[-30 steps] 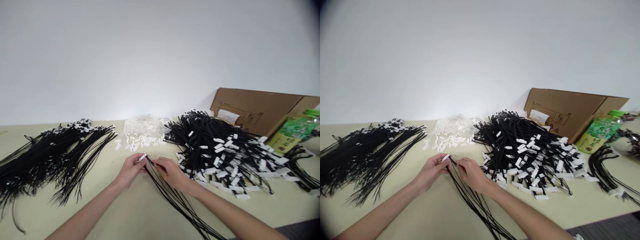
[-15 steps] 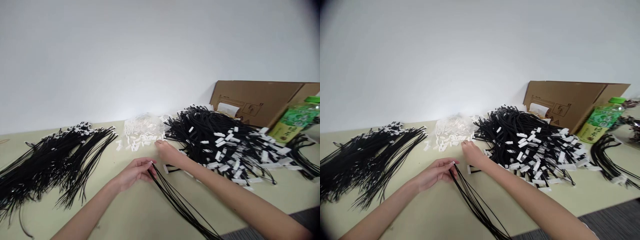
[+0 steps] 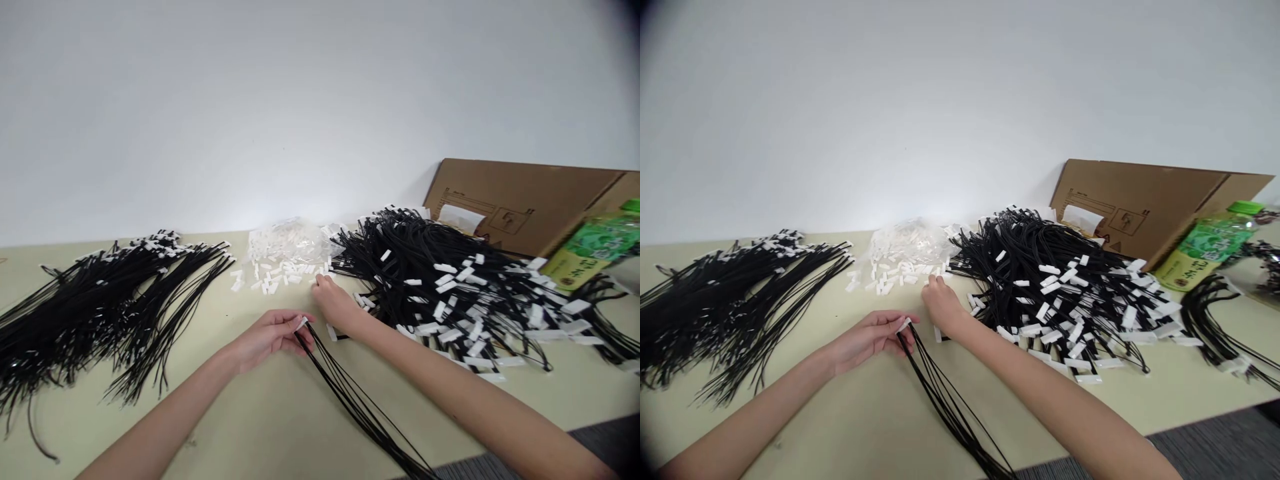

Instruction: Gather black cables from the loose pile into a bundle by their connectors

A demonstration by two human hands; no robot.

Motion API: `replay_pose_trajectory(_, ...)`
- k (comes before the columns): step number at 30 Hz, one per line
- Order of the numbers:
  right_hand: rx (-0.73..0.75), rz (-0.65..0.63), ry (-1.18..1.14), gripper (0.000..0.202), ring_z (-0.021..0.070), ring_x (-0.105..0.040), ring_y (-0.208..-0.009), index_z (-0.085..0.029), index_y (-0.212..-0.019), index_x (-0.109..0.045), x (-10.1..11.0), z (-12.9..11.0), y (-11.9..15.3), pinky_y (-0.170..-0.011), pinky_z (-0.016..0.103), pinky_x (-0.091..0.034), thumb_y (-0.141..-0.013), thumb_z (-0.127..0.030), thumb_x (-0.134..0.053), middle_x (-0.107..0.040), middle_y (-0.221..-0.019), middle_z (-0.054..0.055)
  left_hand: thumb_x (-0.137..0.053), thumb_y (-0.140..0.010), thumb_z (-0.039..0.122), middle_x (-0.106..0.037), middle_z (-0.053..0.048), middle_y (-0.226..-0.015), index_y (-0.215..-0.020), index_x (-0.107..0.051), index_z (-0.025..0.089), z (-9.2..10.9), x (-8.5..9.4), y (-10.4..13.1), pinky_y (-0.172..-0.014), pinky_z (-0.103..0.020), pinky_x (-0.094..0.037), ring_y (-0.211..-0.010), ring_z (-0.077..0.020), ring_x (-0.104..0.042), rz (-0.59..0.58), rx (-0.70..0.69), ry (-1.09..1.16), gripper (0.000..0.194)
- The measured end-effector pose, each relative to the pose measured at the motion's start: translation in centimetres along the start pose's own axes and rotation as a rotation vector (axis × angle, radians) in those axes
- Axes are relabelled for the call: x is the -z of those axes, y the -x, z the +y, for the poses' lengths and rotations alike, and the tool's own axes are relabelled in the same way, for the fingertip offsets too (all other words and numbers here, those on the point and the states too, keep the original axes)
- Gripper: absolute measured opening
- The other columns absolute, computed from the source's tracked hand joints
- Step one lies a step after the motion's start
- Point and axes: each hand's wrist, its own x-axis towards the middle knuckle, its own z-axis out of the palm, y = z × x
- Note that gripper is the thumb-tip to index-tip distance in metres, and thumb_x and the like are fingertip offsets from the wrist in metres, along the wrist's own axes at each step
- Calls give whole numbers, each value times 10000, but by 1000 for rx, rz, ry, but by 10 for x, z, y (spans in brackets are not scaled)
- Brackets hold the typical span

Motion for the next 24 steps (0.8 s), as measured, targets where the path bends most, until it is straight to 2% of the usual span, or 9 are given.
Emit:
replay_pose_trajectory(5, -51, 65, 59, 324, 241, -454, -1012, -81, -1053, -496, -5, 1, -3, -769, 308, -432, -770, 14, -370, -479, -1082, 167, -545, -773, 382, -644, -86, -758, -962, -595, 115, 1, -1, 0, -677, -302, -471, -709, -182, -609, 6, 5, 16, 330)
replay_pose_trajectory(7, -65, 68, 72, 328, 241, -471, -988, -80, -1092, -470, -8, 1, -5, -758, 327, -434, -796, -2, -352, -502, -1047, 168, -540, -775, 390, -646, -89, -759, -968, -588, 115, 0, -1, 0, -682, -309, -470, -710, -186, -610, 7, 4, 13, 340)
replay_pose_trajectory(11, -63, 53, 91, 263, 236, -513, -906, -76, -1009, -511, -13, 1, -7, -727, 332, -437, -803, -12, -361, -550, -939, 158, -542, -768, 407, -648, -87, -762, -959, -587, 125, 0, -1, 0, -691, -319, -467, -712, -191, -615, 4, 5, 20, 344)
replay_pose_trajectory(18, -23, 72, 91, 222, 243, -511, -908, -113, -960, -520, -8, -4, -4, -728, 347, -427, -809, -38, -375, -556, -943, 132, -541, -773, 390, -646, -88, -770, -951, -584, 125, 1, -1, 2, -700, -330, -471, -708, -194, -619, -3, -11, 33, 323)
replay_pose_trajectory(22, -1, 83, 30, 197, 215, -520, -900, -129, -959, -518, -5, -3, 7, -734, 309, -426, -810, -62, -408, -566, -922, 102, -533, -781, 374, -647, -90, -768, -945, -577, 124, 1, -1, 3, -708, -334, -472, -716, -196, -621, 8, 6, 62, 302)
replay_pose_trajectory(24, 17, 92, -14, 212, 188, -522, -911, -141, -1018, -499, -1, -2, 17, -751, 276, -424, -825, -101, -421, -569, -926, 79, -516, -792, 374, -648, -93, -768, -947, -575, 123, 0, 0, 3, -707, -337, -473, -718, -200, -623, 10, 7, 80, 301)
